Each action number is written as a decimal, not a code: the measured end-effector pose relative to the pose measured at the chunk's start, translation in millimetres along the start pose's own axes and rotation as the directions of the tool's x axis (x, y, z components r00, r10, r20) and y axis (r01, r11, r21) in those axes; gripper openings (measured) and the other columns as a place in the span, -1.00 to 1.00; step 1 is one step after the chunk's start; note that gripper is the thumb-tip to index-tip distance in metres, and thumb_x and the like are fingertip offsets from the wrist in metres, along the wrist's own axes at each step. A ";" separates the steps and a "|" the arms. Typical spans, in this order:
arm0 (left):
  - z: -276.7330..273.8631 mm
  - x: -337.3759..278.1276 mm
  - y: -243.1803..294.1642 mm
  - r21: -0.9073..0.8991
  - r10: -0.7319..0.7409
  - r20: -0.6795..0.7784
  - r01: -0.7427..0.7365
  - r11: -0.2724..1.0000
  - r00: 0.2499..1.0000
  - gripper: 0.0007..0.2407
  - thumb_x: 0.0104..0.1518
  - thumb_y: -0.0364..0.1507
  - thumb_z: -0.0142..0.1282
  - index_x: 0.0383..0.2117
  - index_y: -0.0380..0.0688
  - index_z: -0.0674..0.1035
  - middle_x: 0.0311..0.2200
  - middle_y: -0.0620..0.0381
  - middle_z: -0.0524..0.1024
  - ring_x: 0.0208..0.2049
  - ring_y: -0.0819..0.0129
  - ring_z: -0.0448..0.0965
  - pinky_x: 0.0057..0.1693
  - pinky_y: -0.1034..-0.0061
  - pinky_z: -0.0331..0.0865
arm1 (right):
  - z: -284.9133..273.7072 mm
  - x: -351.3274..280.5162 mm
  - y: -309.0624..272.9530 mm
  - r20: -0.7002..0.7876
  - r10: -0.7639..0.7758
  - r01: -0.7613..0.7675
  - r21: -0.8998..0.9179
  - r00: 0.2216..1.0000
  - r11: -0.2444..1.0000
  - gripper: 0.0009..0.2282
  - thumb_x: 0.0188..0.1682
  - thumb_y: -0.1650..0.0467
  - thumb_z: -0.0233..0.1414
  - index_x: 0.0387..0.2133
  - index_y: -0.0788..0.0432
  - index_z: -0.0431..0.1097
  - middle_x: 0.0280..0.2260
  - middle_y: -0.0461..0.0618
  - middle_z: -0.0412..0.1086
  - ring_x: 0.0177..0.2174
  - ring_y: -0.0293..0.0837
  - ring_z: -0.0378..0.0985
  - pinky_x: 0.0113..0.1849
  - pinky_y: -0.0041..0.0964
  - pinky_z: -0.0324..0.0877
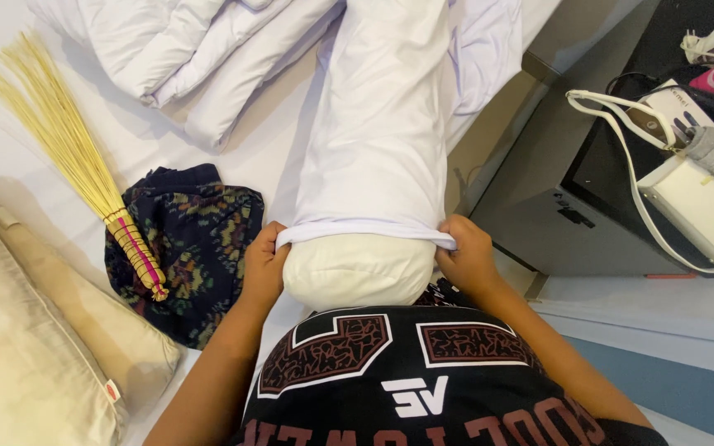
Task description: The person inserts a white pillow into a white pillowcase on a bed, smoothing the fabric and tucking the edges. They then gather the opening and tie the drawstrings to secure the pillow inside.
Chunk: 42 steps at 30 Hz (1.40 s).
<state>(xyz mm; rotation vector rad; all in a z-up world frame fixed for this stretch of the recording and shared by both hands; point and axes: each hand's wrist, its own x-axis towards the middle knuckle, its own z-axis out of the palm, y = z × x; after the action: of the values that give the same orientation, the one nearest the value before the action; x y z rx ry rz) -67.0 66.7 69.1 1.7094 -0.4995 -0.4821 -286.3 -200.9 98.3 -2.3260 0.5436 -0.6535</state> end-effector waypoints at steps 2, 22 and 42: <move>7.1 -6.9 8.0 -0.060 -0.018 -0.017 0.017 0.998 1.000 -0.97 0.21 -0.59 0.01 -0.34 -0.20 0.51 -0.51 0.04 0.50 -0.35 0.33 0.44 -0.12 0.40 0.39 | 0.1 -6.3 -5.2 0.009 0.018 -0.017 -0.071 1.000 0.997 -0.88 -0.18 0.59 0.09 -0.48 0.15 0.34 -0.57 0.06 0.30 -0.53 0.14 0.48 -0.45 -0.16 0.38; 26.2 51.7 180.2 0.091 0.262 0.090 -0.270 0.959 0.961 -0.74 0.07 -0.60 -0.01 -0.09 -0.19 0.43 -0.32 0.02 0.52 -0.36 0.25 0.46 -0.19 0.42 0.38 | -74.2 91.4 -118.5 -0.225 0.143 -0.073 0.293 0.964 0.953 -0.64 0.00 0.54 0.09 0.06 0.41 0.24 -0.09 0.51 0.42 -0.07 0.45 0.48 -0.06 0.36 0.32; 47.8 79.5 271.4 0.131 0.645 -0.043 -0.636 0.761 0.763 -0.90 0.27 -0.43 0.04 -0.24 -0.18 0.55 -0.47 0.23 0.55 -0.52 0.52 0.42 -0.33 0.62 0.33 | -85.8 83.8 -191.3 0.210 -0.581 0.568 -0.614 0.787 0.548 -0.46 0.19 0.32 0.12 0.39 0.29 0.19 0.39 0.31 -0.09 0.35 0.39 -0.13 0.28 0.33 -0.32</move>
<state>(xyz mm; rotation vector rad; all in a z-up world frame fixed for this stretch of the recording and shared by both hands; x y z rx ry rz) -47.2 -65.2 323.1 1.5263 -1.0177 0.1251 -230.4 -152.3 311.6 -3.2290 -0.0614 -0.8823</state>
